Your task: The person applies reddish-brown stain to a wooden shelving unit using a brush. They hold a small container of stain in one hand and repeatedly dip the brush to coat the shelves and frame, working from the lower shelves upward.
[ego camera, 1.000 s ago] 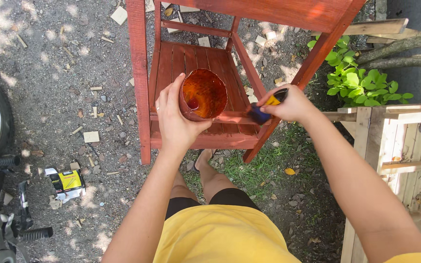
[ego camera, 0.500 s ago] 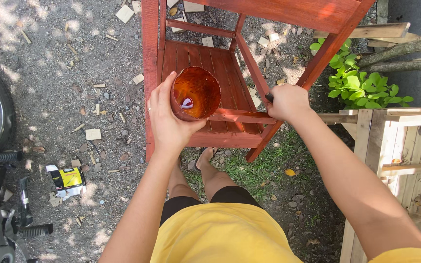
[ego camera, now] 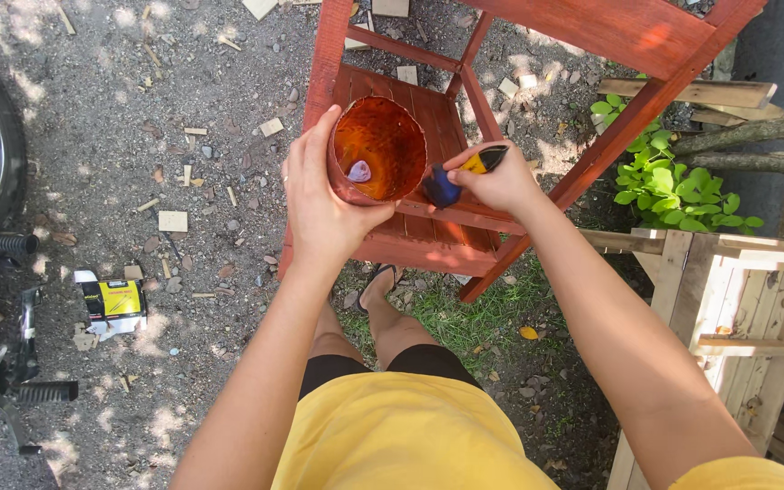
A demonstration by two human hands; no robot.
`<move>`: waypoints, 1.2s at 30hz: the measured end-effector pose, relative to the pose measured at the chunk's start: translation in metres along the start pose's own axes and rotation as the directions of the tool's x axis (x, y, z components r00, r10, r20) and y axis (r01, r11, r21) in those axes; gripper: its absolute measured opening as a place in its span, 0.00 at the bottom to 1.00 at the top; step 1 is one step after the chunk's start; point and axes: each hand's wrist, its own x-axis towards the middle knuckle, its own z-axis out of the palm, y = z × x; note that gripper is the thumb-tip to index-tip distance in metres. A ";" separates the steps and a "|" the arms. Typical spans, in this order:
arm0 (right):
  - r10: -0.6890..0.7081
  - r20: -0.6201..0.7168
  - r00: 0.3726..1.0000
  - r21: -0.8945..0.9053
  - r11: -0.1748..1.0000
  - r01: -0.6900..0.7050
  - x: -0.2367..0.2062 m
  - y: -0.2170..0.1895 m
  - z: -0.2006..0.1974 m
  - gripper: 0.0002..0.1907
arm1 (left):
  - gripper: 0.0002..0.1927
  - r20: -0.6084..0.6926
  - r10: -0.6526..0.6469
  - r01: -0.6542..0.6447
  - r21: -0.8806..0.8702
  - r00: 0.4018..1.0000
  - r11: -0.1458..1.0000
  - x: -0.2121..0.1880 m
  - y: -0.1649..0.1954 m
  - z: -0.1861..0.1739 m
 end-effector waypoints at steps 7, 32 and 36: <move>0.125 -0.123 0.984 -0.254 0.955 -0.153 -0.043 0.027 -0.060 0.09 | 0.57 0.002 0.009 -0.009 0.003 1.000 1.000 0.001 -0.005 -0.006; 0.327 -0.149 0.933 0.486 0.846 -0.218 -0.018 0.054 -0.022 0.06 | 0.57 -0.124 -0.088 0.097 0.069 0.988 0.993 -0.008 -0.019 -0.060; 0.192 -0.103 0.976 0.611 0.787 -0.090 0.007 0.011 0.038 0.07 | 0.55 -0.132 -0.119 0.130 0.079 0.984 0.988 -0.010 -0.019 -0.063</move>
